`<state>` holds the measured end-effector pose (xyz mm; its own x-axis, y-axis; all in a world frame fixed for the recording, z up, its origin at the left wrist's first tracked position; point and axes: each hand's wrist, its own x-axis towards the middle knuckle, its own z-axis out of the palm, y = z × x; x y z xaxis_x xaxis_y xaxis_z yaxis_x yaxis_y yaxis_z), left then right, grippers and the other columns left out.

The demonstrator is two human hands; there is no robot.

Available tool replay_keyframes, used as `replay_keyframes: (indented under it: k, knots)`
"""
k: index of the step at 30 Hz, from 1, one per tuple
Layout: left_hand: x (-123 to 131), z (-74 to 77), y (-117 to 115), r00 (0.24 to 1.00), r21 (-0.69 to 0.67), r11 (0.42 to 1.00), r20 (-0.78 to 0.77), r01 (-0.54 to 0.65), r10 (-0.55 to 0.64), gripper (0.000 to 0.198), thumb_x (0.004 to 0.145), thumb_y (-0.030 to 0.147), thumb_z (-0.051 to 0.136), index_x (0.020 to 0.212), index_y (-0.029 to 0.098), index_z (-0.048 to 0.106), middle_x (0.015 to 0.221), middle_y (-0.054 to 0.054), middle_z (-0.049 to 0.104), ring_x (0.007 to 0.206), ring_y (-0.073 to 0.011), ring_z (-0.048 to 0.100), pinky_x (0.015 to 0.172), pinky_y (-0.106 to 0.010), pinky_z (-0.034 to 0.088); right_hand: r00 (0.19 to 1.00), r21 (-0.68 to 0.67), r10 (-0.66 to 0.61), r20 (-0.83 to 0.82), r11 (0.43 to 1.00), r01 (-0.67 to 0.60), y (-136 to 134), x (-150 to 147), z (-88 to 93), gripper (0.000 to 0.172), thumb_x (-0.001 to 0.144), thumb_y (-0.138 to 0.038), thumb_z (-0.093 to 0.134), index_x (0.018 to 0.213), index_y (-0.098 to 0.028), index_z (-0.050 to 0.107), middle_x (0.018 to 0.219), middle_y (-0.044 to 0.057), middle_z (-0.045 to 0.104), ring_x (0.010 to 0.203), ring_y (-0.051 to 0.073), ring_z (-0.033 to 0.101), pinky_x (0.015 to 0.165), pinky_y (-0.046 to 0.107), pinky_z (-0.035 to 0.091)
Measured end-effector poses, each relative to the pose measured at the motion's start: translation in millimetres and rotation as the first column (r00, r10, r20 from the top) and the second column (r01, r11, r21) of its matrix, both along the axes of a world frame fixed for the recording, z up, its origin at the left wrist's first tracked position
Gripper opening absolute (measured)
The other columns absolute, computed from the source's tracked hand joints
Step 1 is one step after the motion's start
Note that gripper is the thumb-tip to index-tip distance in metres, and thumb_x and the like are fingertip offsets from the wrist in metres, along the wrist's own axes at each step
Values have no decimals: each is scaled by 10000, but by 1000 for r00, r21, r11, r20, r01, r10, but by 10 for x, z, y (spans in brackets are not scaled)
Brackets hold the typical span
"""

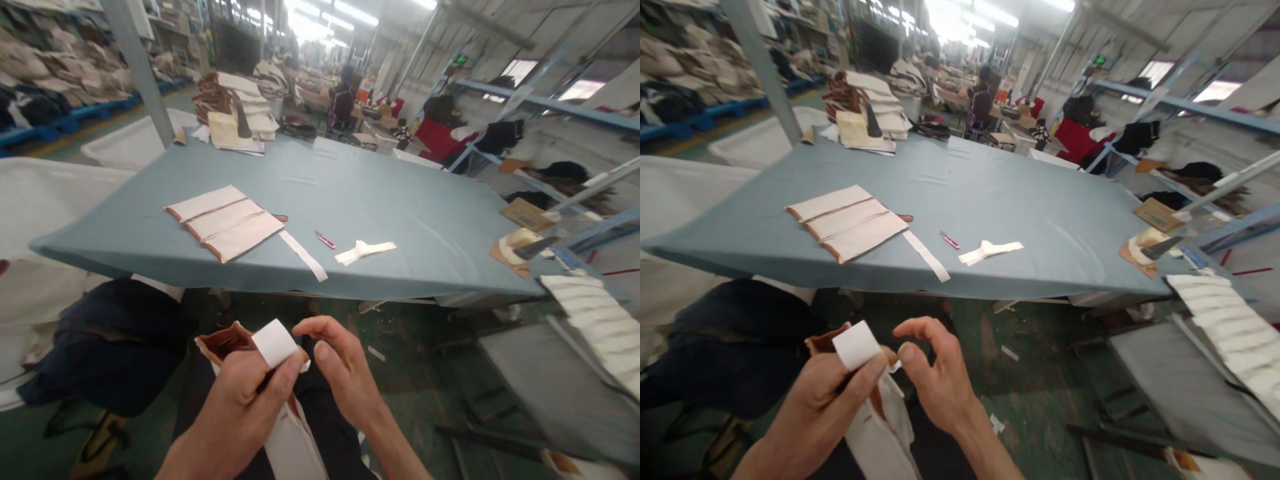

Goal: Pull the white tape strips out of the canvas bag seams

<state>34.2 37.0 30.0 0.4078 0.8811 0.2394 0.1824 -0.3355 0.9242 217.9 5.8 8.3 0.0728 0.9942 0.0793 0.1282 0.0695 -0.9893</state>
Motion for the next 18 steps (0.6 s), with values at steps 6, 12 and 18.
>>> replay_keyframes:
  k: [6,12,18]
  knots:
    - [48,-5,-14,999,73,997,31,-22,20,432,966,270,594,539,207,569,440,25,516,385,-112,447,416,-238,332,994,41,-21,-108,999,26,65,-342,246,241,959,-446,759,967,-206,775,904,28,778,833,187,691,807,294,533]
    - [14,-161,-29,998,32,998,-48,-49,51,457,978,305,582,532,212,616,491,-17,609,417,-148,537,434,-261,394,971,-22,-52,-232,999,48,63,-484,174,232,966,-411,738,896,-191,748,843,19,772,767,158,688,738,260,537]
    - [-1,-165,-78,996,36,995,-22,-89,90,376,1011,342,601,663,222,677,523,15,609,452,-138,542,460,-246,395,926,-79,-111,-360,993,88,149,-463,74,381,966,-554,734,885,-184,695,801,15,725,683,126,609,679,247,503]
